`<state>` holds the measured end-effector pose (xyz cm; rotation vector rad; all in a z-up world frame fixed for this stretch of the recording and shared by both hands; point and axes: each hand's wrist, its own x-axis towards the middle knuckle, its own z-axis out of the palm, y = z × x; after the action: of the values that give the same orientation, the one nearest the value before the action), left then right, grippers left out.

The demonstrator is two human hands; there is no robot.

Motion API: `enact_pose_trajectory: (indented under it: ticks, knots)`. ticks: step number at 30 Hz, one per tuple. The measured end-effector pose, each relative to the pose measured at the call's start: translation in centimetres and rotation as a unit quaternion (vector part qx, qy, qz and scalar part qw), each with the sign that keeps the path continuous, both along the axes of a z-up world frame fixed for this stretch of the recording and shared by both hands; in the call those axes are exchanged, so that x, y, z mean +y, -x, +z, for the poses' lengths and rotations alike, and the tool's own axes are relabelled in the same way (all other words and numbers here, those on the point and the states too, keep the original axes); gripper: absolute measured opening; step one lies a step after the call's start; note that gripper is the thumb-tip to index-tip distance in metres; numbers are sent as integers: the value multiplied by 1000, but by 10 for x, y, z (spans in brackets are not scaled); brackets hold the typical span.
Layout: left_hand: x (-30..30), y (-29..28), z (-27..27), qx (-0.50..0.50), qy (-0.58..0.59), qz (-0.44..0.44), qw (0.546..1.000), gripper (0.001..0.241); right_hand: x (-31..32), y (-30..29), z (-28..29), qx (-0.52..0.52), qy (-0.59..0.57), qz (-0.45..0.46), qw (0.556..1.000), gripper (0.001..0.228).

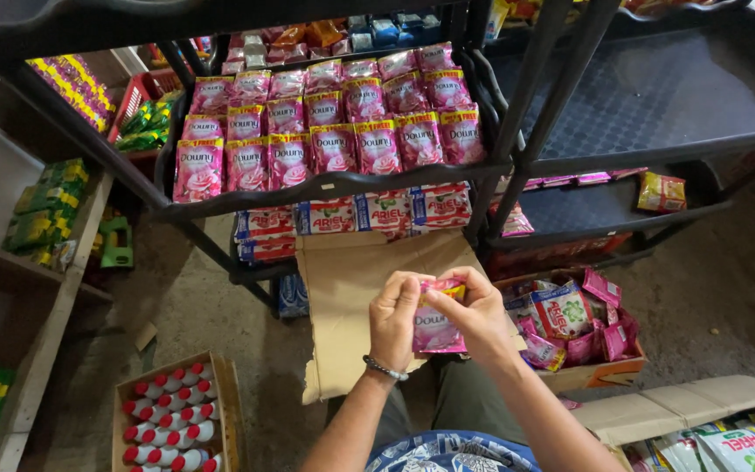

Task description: The recorder is organizing and restocking small sachets of laundry detergent/softener on a store shelf from a cardboard box.

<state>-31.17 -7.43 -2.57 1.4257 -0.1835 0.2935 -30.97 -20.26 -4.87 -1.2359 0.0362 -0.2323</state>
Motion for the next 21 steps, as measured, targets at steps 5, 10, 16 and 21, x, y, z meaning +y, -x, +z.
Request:
enact_pose_trajectory:
  ticks: [5, 10, 16, 21]
  knots:
    - [-2, 2, -2, -16, -7, 18, 1000, 31, 8, 1, 16, 14, 31, -46, 998, 13]
    - [-5, 0, -5, -11, -2, 31, 999, 32, 6, -1, 12, 20, 29, -55, 998, 4]
    - [-6, 0, -2, 43, 31, 46, 998, 33, -2, -7, 7, 7, 12, -71, 997, 6]
    - [-5, -8, -14, 118, 167, 53, 977, 28, -5, -9, -1, -4, -31, -76, 997, 3]
